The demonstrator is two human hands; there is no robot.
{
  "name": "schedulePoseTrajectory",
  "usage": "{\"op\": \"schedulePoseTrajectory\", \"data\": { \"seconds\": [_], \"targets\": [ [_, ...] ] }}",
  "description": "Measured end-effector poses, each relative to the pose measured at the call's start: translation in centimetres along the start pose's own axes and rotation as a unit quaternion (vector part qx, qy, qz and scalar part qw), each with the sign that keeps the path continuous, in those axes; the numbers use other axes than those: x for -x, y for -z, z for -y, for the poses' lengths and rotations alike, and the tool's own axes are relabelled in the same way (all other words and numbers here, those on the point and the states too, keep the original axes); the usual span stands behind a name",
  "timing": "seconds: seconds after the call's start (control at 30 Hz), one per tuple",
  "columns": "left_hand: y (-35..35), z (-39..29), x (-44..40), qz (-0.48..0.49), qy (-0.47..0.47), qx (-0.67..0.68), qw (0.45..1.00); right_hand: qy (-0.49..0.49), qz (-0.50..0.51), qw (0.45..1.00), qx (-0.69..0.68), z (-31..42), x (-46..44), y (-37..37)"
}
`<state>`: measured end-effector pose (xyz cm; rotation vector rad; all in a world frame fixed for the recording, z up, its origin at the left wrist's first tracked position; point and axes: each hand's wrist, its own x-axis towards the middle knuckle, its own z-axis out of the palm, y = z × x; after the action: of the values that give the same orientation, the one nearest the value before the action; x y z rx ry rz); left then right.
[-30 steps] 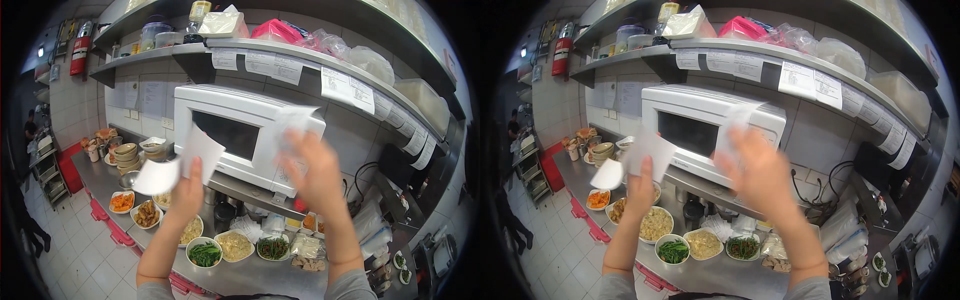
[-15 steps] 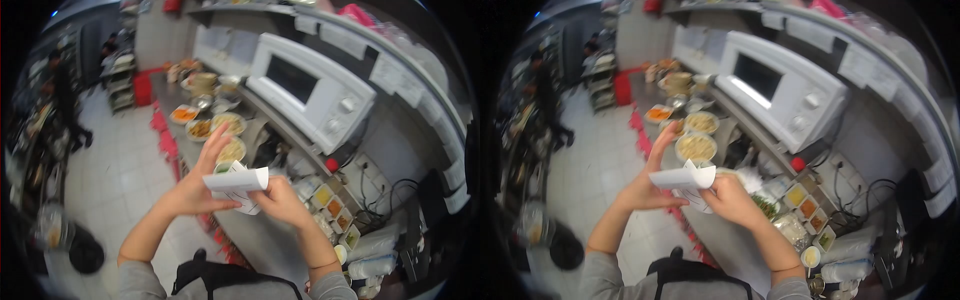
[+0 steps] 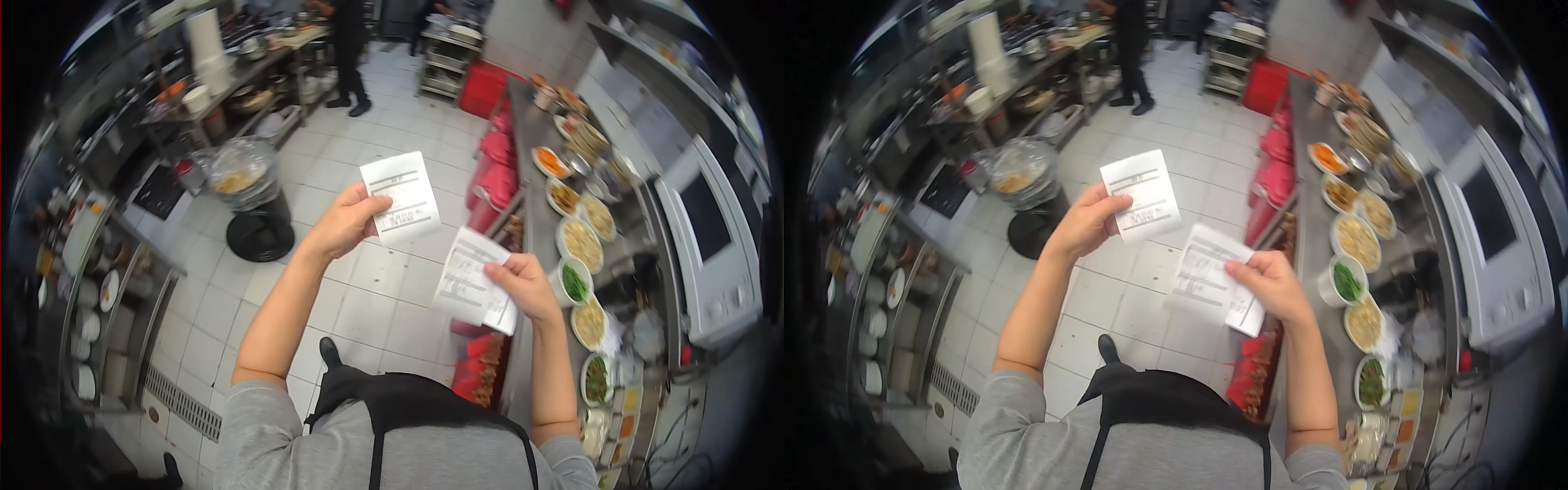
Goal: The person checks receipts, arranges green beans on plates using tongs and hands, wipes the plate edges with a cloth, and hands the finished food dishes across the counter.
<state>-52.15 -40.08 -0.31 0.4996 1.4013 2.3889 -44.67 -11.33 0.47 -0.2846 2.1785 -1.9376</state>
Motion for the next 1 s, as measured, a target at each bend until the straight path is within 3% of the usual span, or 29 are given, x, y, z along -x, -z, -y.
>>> {"op": "schedulePoseTrajectory", "data": {
  "seconds": [0.13,0.23,0.37,0.47,0.53,0.63,0.7,0.87,0.9,1.0],
  "targets": [
    [6.4,-4.6,3.3,0.015,0.000,0.022,1.000,0.083,0.011,0.996,-0.017,0.2,-9.1,-5.4],
    [12.0,-7.7,5.1,-0.048,-0.022,-0.009,0.999,0.094,0.046,0.994,-0.030,1.6,-16.3,-11.8],
    [18.2,-10.5,7.4,-0.113,-0.093,-0.168,0.975,0.112,0.103,0.988,-0.013,2.8,-24.0,-19.7],
    [22.0,-11.9,8.7,-0.176,-0.120,-0.213,0.953,0.120,0.145,0.982,0.004,3.7,-28.4,-24.5],
    [25.4,-12.5,9.9,-0.197,-0.039,-0.261,0.944,0.115,0.178,0.977,0.002,3.8,-31.0,-27.0],
    [28.8,-13.3,11.4,-0.238,-0.041,-0.111,0.964,0.106,0.220,0.968,0.061,4.5,-34.6,-31.0],
    [29.1,-14.7,11.3,-0.261,-0.027,-0.154,0.952,0.120,0.249,0.959,0.057,4.9,-36.7,-33.8],
    [35.7,-15.3,10.2,-0.408,-0.080,-0.252,0.874,0.170,0.275,0.946,0.008,4.0,-44.1,-39.0],
    [36.7,-16.0,9.8,-0.467,-0.126,-0.178,0.857,0.188,0.278,0.941,-0.032,4.1,-45.5,-39.7],
    [42.0,-16.9,9.9,-0.541,-0.139,-0.176,0.810,0.230,0.305,0.916,-0.124,4.0,-50.5,-41.8]
  ]
}}
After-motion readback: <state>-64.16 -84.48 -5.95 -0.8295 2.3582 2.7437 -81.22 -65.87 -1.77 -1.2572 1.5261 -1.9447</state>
